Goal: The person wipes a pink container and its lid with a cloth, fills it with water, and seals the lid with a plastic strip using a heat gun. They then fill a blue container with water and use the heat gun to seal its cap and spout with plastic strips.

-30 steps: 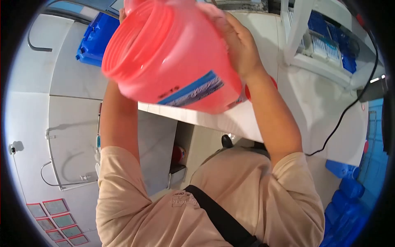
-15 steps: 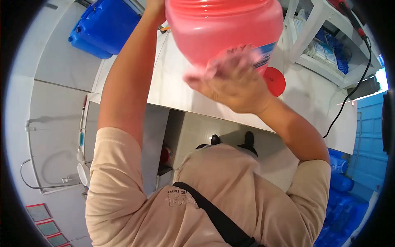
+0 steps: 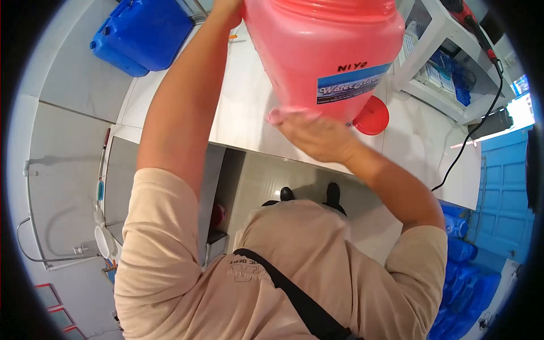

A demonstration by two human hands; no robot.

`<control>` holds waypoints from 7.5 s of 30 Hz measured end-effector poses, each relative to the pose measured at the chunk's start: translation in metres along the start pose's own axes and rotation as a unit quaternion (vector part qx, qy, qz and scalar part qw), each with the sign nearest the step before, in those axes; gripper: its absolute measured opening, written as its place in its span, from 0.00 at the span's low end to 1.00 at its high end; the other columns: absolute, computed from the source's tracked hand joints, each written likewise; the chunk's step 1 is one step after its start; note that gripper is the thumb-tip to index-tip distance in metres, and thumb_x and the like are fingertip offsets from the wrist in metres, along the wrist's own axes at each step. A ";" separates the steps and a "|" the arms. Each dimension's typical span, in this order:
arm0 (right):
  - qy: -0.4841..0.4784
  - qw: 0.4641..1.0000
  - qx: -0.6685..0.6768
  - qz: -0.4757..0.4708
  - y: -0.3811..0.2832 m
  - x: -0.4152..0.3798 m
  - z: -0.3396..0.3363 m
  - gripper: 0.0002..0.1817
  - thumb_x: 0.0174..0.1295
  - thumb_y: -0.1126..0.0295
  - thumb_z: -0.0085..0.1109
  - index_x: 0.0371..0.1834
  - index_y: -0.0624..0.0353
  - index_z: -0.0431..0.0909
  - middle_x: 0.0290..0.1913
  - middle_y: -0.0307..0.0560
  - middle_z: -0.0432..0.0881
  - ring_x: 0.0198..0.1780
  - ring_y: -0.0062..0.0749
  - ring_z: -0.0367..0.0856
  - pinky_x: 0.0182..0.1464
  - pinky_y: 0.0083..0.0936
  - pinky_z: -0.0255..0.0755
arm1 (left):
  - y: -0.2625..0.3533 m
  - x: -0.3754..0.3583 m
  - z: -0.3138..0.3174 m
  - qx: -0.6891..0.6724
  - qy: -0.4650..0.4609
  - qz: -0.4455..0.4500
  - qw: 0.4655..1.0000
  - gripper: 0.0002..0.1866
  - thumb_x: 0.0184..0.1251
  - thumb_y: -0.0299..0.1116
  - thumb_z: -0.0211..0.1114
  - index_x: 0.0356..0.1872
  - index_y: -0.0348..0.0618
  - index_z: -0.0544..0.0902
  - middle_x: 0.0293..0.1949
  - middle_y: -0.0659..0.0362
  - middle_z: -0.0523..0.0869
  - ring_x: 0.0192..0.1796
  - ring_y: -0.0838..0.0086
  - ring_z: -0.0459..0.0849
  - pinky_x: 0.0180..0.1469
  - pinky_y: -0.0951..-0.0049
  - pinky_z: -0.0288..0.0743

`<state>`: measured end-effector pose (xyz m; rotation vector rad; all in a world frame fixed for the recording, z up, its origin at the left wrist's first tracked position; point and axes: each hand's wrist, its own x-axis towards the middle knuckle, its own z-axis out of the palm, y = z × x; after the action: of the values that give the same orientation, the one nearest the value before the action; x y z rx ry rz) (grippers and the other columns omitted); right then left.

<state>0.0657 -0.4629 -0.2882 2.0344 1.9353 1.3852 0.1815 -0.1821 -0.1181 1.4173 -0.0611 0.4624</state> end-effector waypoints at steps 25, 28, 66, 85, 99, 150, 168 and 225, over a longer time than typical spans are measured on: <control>-0.304 0.764 -0.241 0.515 0.099 0.294 0.084 0.35 0.66 0.60 0.60 0.76 0.62 0.68 0.80 0.63 0.60 0.79 0.71 0.56 0.75 0.66 0.52 | -0.049 -0.139 -0.088 -0.190 0.156 -0.079 0.966 0.57 0.71 0.79 0.38 0.83 0.44 0.34 0.79 0.40 0.58 0.77 0.51 0.66 0.77 0.52 0.59; -0.385 0.853 -0.325 0.136 0.026 0.225 0.027 0.39 0.62 0.65 0.67 0.77 0.63 0.66 0.83 0.59 0.55 0.83 0.67 0.48 0.80 0.64 0.41 | -0.047 -0.182 -0.099 -0.202 0.111 -0.070 0.970 0.55 0.72 0.77 0.37 0.83 0.43 0.36 0.78 0.40 0.59 0.75 0.52 0.69 0.75 0.54 0.63; -0.358 0.915 -0.154 0.106 0.096 0.241 -0.073 0.21 0.63 0.66 0.54 0.55 0.68 0.83 0.60 0.61 0.82 0.67 0.49 0.77 0.81 0.53 0.48 | 0.061 -0.105 -0.071 0.021 -0.003 0.131 0.991 0.47 0.77 0.73 0.34 0.79 0.42 0.58 0.71 0.48 0.73 0.66 0.64 0.76 0.69 0.64 0.65; 0.101 0.982 -0.005 0.159 0.080 0.124 -0.109 0.23 0.60 0.68 0.62 0.61 0.56 0.80 0.61 0.47 0.78 0.67 0.54 0.76 0.72 0.56 0.66 | 0.029 0.020 0.018 0.371 -0.101 0.418 0.823 0.27 0.81 0.55 0.43 0.60 0.50 0.81 0.64 0.53 0.79 0.72 0.51 0.68 0.75 0.50 0.54; 0.223 0.369 0.816 0.385 0.228 0.068 0.002 0.25 0.80 0.59 0.49 0.68 0.70 0.74 0.66 0.50 0.80 0.69 0.31 0.76 0.71 0.25 0.66 | 0.028 -0.010 0.044 0.139 -0.099 0.202 0.964 0.51 0.68 0.80 0.32 0.70 0.45 0.73 0.76 0.49 0.64 0.79 0.56 0.60 0.81 0.53 0.51; 0.261 0.716 0.375 0.527 0.032 0.028 -0.058 0.31 0.82 0.65 0.39 0.83 0.64 0.48 0.78 0.63 0.57 0.72 0.50 0.68 0.72 0.51 0.63 | 0.042 -0.036 0.071 0.118 -0.028 0.174 0.977 0.59 0.64 0.83 0.36 0.83 0.42 0.48 0.83 0.46 0.49 0.84 0.57 0.49 0.83 0.54 0.50; -0.024 0.271 0.631 0.726 0.049 -0.067 -0.001 0.25 0.81 0.52 0.45 0.64 0.63 0.75 0.43 0.47 0.84 0.47 0.26 0.83 0.48 0.26 0.77 | -0.077 -0.199 0.066 -0.065 0.206 0.011 0.976 0.38 0.83 0.63 0.38 0.78 0.44 0.60 0.75 0.57 0.71 0.75 0.63 0.70 0.75 0.60 0.65; -0.415 0.744 0.096 0.515 0.320 -0.195 0.069 0.13 0.64 0.60 0.65 0.49 0.50 0.89 0.54 0.48 0.89 0.63 0.47 0.82 0.62 0.47 0.72 | 0.211 -0.087 0.214 0.727 -0.125 -0.263 0.622 0.55 0.48 0.71 0.68 0.76 0.48 0.69 0.64 0.43 0.81 0.64 0.52 0.83 0.61 0.56 0.80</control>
<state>0.3919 -0.6593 -0.2635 3.1568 0.5317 0.0102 0.0789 -0.3945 0.0874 2.9672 0.6539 -0.3747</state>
